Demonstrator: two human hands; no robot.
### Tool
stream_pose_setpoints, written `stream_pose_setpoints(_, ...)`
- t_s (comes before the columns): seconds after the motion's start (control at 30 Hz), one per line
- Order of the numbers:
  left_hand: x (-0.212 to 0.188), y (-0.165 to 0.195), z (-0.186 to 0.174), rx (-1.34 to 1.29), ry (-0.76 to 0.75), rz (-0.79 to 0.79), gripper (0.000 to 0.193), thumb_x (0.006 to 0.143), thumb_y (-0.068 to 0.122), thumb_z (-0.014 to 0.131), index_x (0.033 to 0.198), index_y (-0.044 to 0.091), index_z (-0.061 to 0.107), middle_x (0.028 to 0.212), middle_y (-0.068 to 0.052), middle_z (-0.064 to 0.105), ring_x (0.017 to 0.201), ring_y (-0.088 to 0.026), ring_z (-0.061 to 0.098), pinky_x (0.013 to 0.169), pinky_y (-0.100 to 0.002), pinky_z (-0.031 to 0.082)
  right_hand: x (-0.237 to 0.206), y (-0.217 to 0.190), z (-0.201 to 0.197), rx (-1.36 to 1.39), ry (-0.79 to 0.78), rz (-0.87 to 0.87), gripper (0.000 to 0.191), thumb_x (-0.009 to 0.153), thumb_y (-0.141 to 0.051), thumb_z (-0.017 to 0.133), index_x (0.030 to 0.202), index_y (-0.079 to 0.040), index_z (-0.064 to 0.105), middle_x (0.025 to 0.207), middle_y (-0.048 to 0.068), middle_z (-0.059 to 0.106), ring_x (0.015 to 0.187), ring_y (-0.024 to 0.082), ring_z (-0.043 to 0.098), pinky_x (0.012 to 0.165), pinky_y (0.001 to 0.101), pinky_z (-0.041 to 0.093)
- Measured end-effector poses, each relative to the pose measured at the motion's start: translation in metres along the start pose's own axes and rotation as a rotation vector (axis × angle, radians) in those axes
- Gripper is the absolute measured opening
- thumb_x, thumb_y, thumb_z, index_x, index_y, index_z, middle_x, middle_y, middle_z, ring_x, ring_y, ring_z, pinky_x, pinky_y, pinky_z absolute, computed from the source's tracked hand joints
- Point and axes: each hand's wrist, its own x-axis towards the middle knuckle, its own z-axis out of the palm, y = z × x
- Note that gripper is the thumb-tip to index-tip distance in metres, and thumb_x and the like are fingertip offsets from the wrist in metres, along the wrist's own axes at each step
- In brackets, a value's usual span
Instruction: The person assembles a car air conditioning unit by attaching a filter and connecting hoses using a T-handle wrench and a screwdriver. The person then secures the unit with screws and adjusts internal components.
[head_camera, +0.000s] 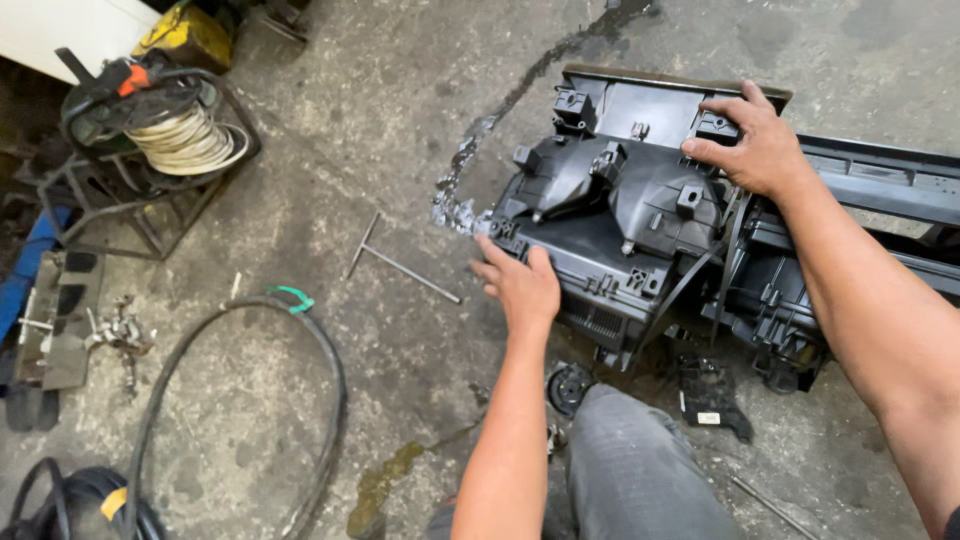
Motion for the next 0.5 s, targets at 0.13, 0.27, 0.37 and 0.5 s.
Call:
stream_pose_setpoints(0.13, -0.007, 0.005, 0.006, 0.032, 0.047, -0.153, 0.089, 0.089, 0.028, 0.055, 0.161, 0.003, 0.009, 0.158, -0.046, 0.009, 0.143, -0.063, 0.019, 0.119, -0.063, 0.017, -0.004, -0.002, -0.005, 0.008, -0.054, -0.011, 0.070, 0.084, -0.056, 0.077, 0.140, -0.015, 0.067, 0.156, 0.035, 0.044, 0.152, 0.044, 0.036, 0.117, 0.0481, 0.036)
stream_pose_setpoints(0.27, -0.007, -0.009, 0.004, 0.002, 0.089, 0.037, 0.080, 0.092, 0.023, 0.051, 0.159, -0.004, 0.016, 0.155, -0.045, 0.021, 0.148, -0.061, 0.015, 0.122, -0.063, 0.012, -0.008, -0.009, -0.004, 0.002, -0.070, -0.057, 0.066, 0.086, -0.055, 0.073, 0.139, -0.015, 0.067, 0.154, 0.034, 0.048, 0.155, 0.041, 0.037, 0.117, 0.0455, 0.038)
stream_pose_setpoints(0.37, -0.009, -0.027, 0.004, -0.012, 0.096, 0.069, 0.076, 0.093, 0.023, 0.051, 0.156, -0.006, 0.021, 0.154, -0.044, 0.025, 0.148, -0.059, 0.017, 0.122, -0.063, 0.012, 0.001, -0.021, -0.008, -0.044, -0.060, -0.026, 0.064, 0.092, -0.058, 0.071, 0.138, -0.014, 0.068, 0.155, 0.037, 0.043, 0.149, 0.043, 0.040, 0.116, 0.0444, 0.038)
stream_pose_setpoints(0.5, -0.014, -0.054, 0.001, -0.039, 0.159, 0.145, 0.072, 0.094, 0.025, 0.049, 0.155, -0.006, 0.026, 0.156, -0.040, 0.029, 0.148, -0.058, 0.020, 0.121, -0.062, 0.014, 0.034, -0.050, -0.016, -0.411, -0.218, 0.115, 0.073, 0.099, -0.071, 0.060, 0.134, -0.006, 0.066, 0.150, 0.028, 0.055, 0.143, 0.047, 0.048, 0.118, 0.0512, 0.041)
